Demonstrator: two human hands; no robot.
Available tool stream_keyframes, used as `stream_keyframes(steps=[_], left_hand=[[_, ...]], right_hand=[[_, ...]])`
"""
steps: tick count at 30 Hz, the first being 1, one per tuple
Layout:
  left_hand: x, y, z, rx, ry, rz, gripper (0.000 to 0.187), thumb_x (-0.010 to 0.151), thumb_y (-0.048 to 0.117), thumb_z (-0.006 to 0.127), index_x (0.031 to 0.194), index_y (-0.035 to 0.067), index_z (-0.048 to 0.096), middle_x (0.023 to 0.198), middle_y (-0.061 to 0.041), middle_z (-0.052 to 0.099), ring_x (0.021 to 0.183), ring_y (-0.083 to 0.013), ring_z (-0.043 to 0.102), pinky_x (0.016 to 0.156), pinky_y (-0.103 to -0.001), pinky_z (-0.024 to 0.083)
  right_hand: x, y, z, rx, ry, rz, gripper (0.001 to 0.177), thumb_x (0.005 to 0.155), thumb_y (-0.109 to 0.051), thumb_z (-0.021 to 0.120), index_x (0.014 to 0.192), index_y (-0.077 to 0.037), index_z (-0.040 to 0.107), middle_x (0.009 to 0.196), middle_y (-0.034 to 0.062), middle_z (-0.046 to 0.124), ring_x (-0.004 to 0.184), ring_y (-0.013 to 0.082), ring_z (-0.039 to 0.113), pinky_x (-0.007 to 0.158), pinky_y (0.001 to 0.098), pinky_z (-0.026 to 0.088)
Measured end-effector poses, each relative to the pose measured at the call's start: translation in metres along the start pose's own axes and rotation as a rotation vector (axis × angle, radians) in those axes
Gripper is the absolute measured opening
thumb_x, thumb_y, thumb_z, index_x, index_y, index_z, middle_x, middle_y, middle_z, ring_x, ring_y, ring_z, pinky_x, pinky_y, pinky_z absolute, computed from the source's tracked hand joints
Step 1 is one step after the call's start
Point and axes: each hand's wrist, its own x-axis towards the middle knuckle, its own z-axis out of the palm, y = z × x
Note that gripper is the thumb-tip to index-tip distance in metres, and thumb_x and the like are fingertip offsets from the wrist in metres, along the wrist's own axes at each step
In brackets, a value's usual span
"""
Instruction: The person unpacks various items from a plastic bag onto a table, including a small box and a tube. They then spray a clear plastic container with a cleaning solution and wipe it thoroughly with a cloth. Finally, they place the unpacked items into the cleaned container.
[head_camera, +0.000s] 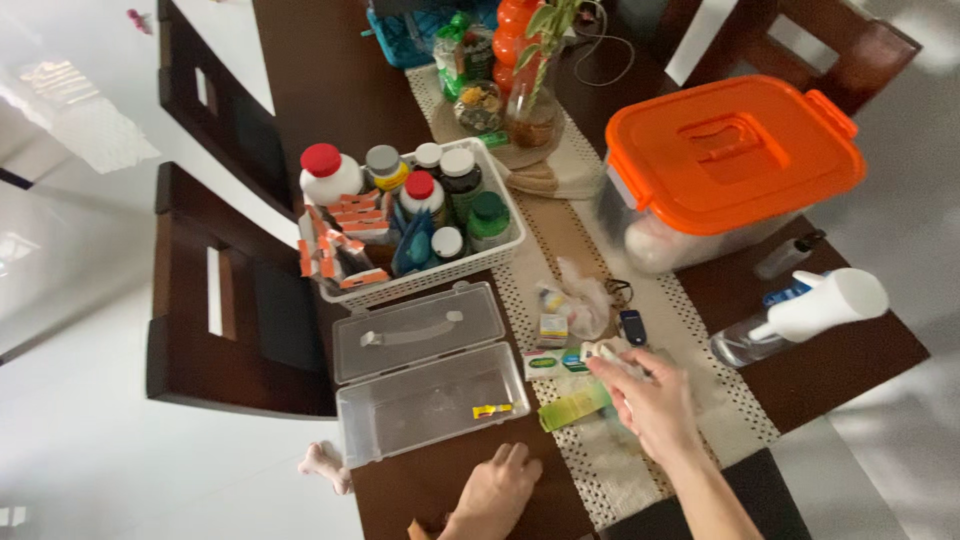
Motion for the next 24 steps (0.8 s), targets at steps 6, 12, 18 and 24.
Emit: stream_keyframes(steps=[6,12,18,24], left_hand=[[0.026,0.035,-0.059,-0.146,0.417,0.131,0.020,0.085,0.005,0.074,0.105,0.010,0.072,0.094,-0.005,0.067,0.085,-0.0212,0.065,0.070,-0.032,0.058],[0.110,0.089,-0.153,-0.278,0.739,0.146,0.017,0.085,0.011,0.079,0.101,0.011,0.073,0.097,0.002,0.071,0.088,-0.0191,0.064,0.079,-0.034,0.055],[0.170,0.121,-0.145,-0.339,0.403,0.093,0.024,0.079,0.020,0.082,0.101,0.011,0.077,0.108,-0.004,0.073,0.106,-0.0290,0.059,0.098,-0.044,0.046],[0.147,0.078,-0.151,-0.729,0.434,-0.371,0.033,0.080,0.019,0.079,0.113,0.014,0.079,0.126,-0.005,0.073,0.120,-0.0229,0.064,0.103,-0.038,0.048]], right_hand=[[0.016,0.006,-0.027,0.289,-0.023,0.104,0.056,0.101,-0.044,0.062,0.058,-0.015,0.042,0.047,-0.0047,0.032,0.036,0.0100,0.029,0.033,0.0267,0.021],[0.002,-0.079,-0.044,0.153,0.031,0.356,0.038,0.099,-0.037,0.056,0.087,-0.004,0.071,0.066,0.0026,0.057,0.053,0.0140,0.055,0.048,0.0297,0.046],[0.023,-0.077,-0.067,0.094,0.041,0.348,0.045,0.095,-0.040,0.060,0.092,0.003,0.073,0.066,0.0066,0.062,0.049,0.0168,0.053,0.043,0.0308,0.040],[0.072,0.066,-0.141,0.065,0.189,0.026,0.041,0.103,-0.033,0.068,0.077,-0.005,0.054,0.060,0.0013,0.042,0.045,0.0153,0.035,0.037,0.0329,0.027]])
